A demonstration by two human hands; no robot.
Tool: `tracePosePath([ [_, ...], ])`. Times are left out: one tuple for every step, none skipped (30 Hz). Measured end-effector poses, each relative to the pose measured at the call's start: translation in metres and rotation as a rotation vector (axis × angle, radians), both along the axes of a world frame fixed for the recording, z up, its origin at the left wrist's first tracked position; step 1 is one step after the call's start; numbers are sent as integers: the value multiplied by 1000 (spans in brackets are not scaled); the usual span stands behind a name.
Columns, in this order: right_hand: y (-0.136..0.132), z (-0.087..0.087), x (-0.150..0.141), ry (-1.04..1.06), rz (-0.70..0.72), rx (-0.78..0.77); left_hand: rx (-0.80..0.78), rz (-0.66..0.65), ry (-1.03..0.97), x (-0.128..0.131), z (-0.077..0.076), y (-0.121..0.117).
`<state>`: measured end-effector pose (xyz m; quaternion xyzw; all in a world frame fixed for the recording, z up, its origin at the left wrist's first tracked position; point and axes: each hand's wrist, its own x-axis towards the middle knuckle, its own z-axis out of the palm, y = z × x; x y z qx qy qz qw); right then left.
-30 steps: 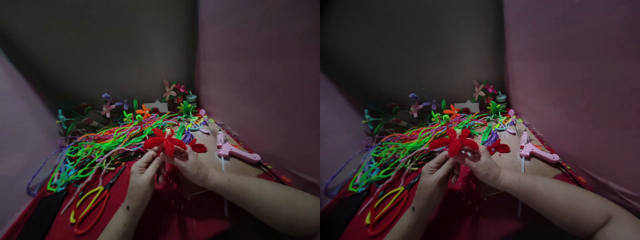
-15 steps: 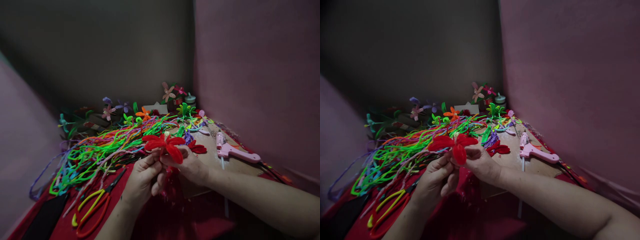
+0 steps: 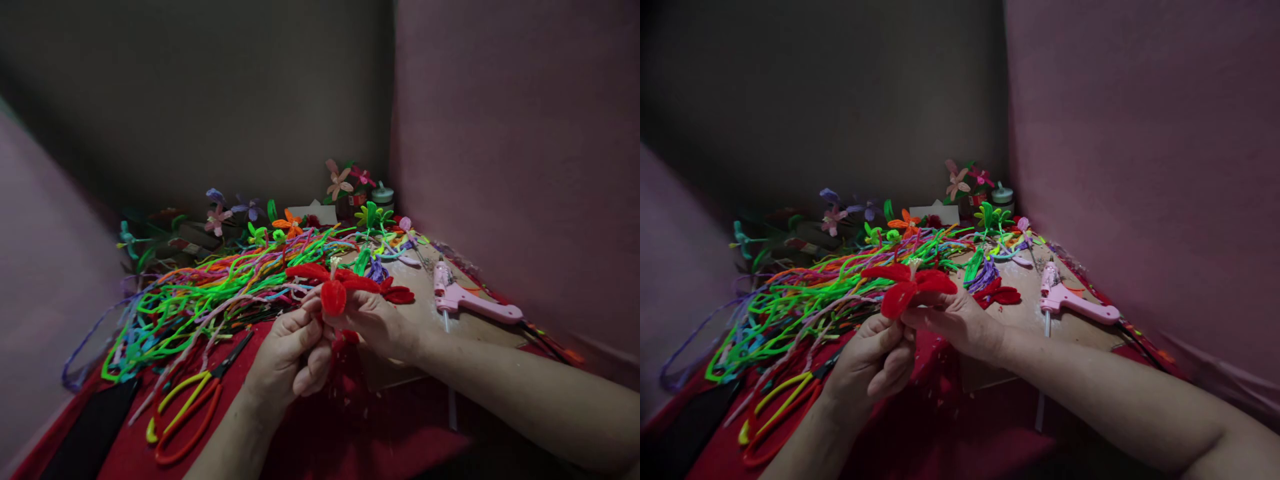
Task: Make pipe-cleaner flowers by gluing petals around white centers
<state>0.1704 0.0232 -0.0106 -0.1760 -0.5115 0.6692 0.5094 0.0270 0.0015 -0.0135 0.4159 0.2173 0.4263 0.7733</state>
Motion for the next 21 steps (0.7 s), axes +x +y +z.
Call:
tracePosePath([
  [0, 1, 1, -2, 5, 24, -10, -6, -12, 0, 0, 0],
  [-1, 2, 2, -8, 13, 48, -19, -11, -21, 0, -1, 0],
  [0, 3, 3, -15, 18, 75, -25, -14, -27, 0, -1, 0],
  [0, 3, 4, -25, 17, 103, -27, -15, -33, -1, -2, 0],
  [1, 3, 5, -44, 15, 127, -29, -17, -35, -1, -2, 0],
  [2, 3, 5, -64, 10, 147, -31, -20, -34, -2, -2, 0],
  [3, 2, 6, -80, 3, 163, -33, -24, -36, -2, -2, 0],
  [4, 2, 6, -93, -1, 173, -37, -30, -35, -3, -2, 0],
  [4, 1, 6, -100, -3, 177, -41, -39, -35, -3, -2, 1],
  [5, 1, 5, -102, 0, 177, -44, -44, -29, -4, -2, 1],
  [5, 1, 5, -97, 2, 173, -44, -44, -17, -4, -1, 1],
  [5, 1, 4, -90, 3, 169, -41, -39, -1, -4, -1, 1],
  [4, 2, 4, -89, 5, 164, -35, -29, 22, -4, 0, 1],
  [4, 2, 3, -89, 3, 164, -24, -12, 54, -4, 1, 1],
  [3, 3, 3, -91, -4, 169, -9, 12, 90, -4, 2, 1],
  [2, 3, 3, -95, -17, 178, 9, 38, 127, -4, 2, 1],
  [2, 4, 4, -98, -36, 190, 30, 61, 162, -4, 3, 2],
  [1, 4, 4, -99, -59, 205, 49, 82, 194, -5, 4, 2],
  [1, 4, 4, -103, -82, 221, 67, 96, 223, -5, 4, 2],
  [0, 3, 4, -108, -105, 235, 81, 100, 244, -5, 5, 2],
  [0, 3, 4, -115, -125, 241, 93, 99, 259, -5, 6, 2],
])
